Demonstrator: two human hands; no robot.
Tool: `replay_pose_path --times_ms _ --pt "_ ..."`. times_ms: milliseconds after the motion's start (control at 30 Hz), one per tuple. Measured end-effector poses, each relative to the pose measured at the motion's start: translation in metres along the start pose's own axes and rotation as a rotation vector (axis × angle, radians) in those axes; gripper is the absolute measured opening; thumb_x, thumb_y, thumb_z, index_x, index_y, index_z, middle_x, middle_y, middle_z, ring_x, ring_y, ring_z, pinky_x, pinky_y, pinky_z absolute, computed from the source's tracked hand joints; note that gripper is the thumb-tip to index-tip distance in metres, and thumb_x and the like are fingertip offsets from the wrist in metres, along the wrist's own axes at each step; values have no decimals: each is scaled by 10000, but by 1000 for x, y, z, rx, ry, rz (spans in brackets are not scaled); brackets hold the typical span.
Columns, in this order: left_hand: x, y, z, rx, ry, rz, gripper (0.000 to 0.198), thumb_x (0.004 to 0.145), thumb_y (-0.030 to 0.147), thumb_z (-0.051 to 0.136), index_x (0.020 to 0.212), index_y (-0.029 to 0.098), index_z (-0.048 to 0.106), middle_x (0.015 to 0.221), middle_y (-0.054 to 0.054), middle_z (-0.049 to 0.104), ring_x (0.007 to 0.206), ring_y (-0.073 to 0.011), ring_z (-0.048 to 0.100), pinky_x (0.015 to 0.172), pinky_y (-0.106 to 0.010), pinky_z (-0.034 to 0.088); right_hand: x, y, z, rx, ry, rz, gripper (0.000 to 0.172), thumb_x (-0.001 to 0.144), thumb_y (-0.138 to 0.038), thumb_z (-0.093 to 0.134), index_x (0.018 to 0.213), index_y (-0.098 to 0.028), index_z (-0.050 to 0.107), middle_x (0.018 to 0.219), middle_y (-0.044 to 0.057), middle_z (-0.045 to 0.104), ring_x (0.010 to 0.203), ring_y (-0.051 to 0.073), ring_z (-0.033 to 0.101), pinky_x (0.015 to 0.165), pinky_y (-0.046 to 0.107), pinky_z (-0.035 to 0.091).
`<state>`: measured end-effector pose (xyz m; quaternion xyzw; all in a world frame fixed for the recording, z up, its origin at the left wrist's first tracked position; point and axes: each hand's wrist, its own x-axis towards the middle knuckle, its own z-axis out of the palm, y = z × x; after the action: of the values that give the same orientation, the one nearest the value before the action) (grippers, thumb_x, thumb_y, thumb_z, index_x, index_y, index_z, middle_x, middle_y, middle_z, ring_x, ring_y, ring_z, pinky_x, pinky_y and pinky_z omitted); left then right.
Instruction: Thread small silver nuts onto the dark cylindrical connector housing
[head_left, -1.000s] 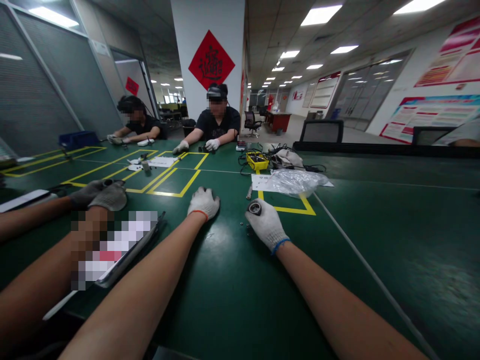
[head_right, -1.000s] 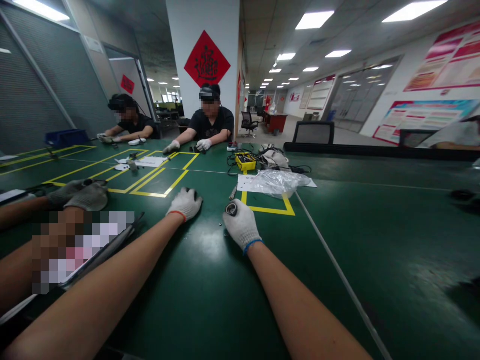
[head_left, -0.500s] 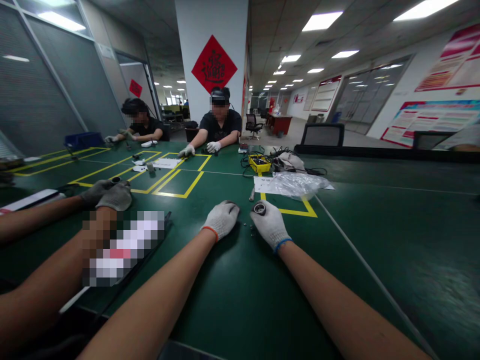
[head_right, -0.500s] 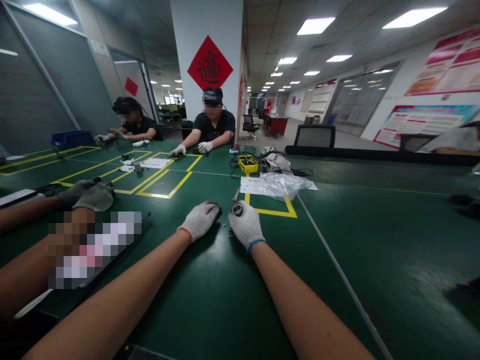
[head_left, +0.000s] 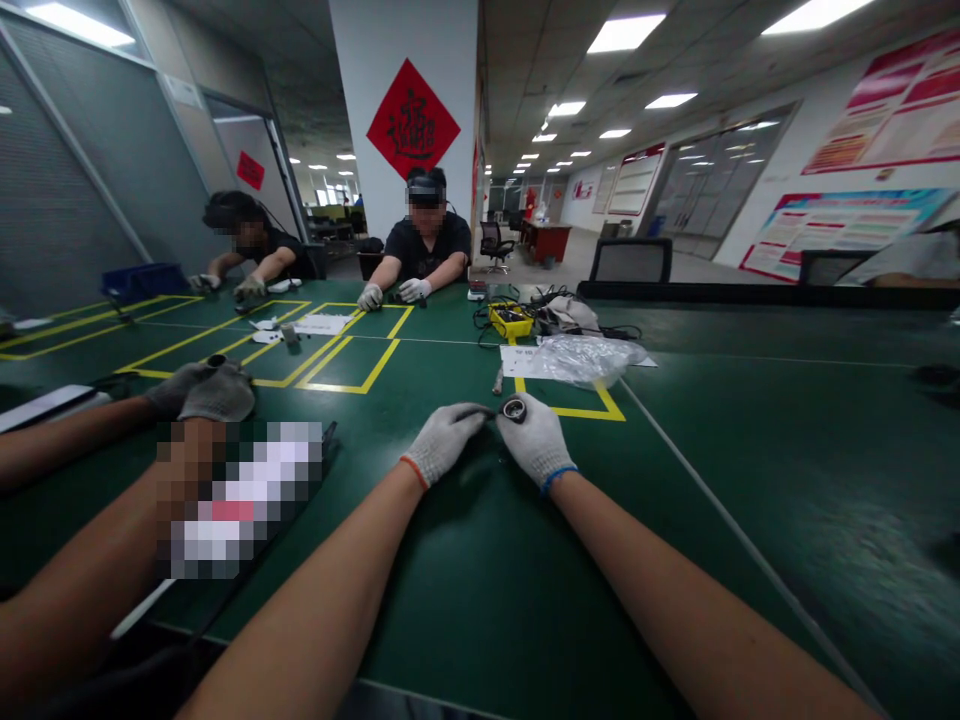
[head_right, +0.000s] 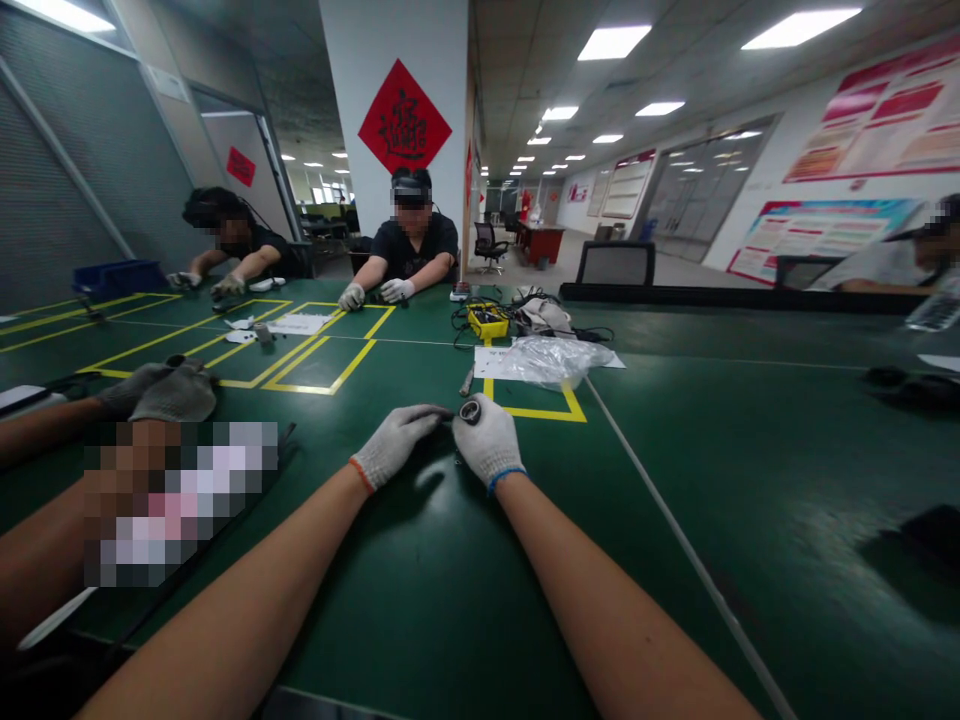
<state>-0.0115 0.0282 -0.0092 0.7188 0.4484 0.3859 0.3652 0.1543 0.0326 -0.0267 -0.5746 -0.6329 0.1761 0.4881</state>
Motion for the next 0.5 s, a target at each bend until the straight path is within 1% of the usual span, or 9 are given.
replay_pose_path --times_ms 100,133,167,200,267,333,400,467,500 --pt "0 -6 -5 -285 10 -14 350 875 305 569 1114 154 775 1180 -118 780 1131 -254 707 1018 -392 548 0 2 -3 75 -4 2 55 703 -301 582 685 -249 584 616 -17 610 647 187 584 612 294 448" --pt "0 -8 -6 -329 40 -25 364 884 307 557 1132 141 764 1190 -131 774 1132 -255 708 1003 -394 558 0 2 -4 104 -12 7 56 695 -302 588 697 -246 595 629 -15 621 660 192 594 620 298 459" --pt "0 -10 -7 -316 78 -35 365 894 301 543 1137 135 759 1189 -136 772 1128 -254 709 994 -392 563 -1 2 -6 132 -15 12 64 688 -304 595 709 -244 604 643 -14 631 672 196 601 628 302 469" --pt "0 -10 -9 -242 125 -43 354 904 286 526 1123 139 761 1174 -130 775 1119 -248 708 998 -390 561 -1 2 -7 156 -12 10 75 683 -306 602 720 -241 611 655 -12 639 682 200 605 636 306 477" --pt "-1 -10 -10 38 212 -32 328 922 242 491 1071 170 775 1132 -102 779 1101 -237 700 1032 -383 541 -3 -1 -10 186 11 -21 90 686 -309 608 739 -237 618 681 -6 649 696 202 609 655 311 489" --pt "-2 -7 -10 355 238 -5 326 922 198 488 1059 199 784 1126 -90 760 1097 -241 681 1058 -380 518 -5 -3 -12 182 34 -74 88 699 -306 607 749 -234 614 699 3 652 705 203 610 670 312 490" --pt "-4 -3 -9 587 183 5 345 908 182 518 1133 215 777 1165 -104 721 1117 -261 656 1059 -389 510 -8 -6 -13 161 26 -128 75 711 -295 601 752 -233 609 713 11 654 716 205 615 678 313 488" --pt "-5 -1 -7 742 101 -17 395 900 187 546 1234 233 751 1208 -124 682 1139 -283 630 1052 -399 504 -10 -7 -13 144 0 -178 66 715 -281 591 755 -231 609 727 18 659 728 207 622 686 317 489" --pt "-4 0 -6 798 79 -40 427 904 194 547 1289 241 727 1241 -133 666 1153 -294 616 1050 -408 498 -10 -7 -13 138 -9 -199 67 714 -274 587 758 -229 610 739 22 662 735 208 625 695 320 491"
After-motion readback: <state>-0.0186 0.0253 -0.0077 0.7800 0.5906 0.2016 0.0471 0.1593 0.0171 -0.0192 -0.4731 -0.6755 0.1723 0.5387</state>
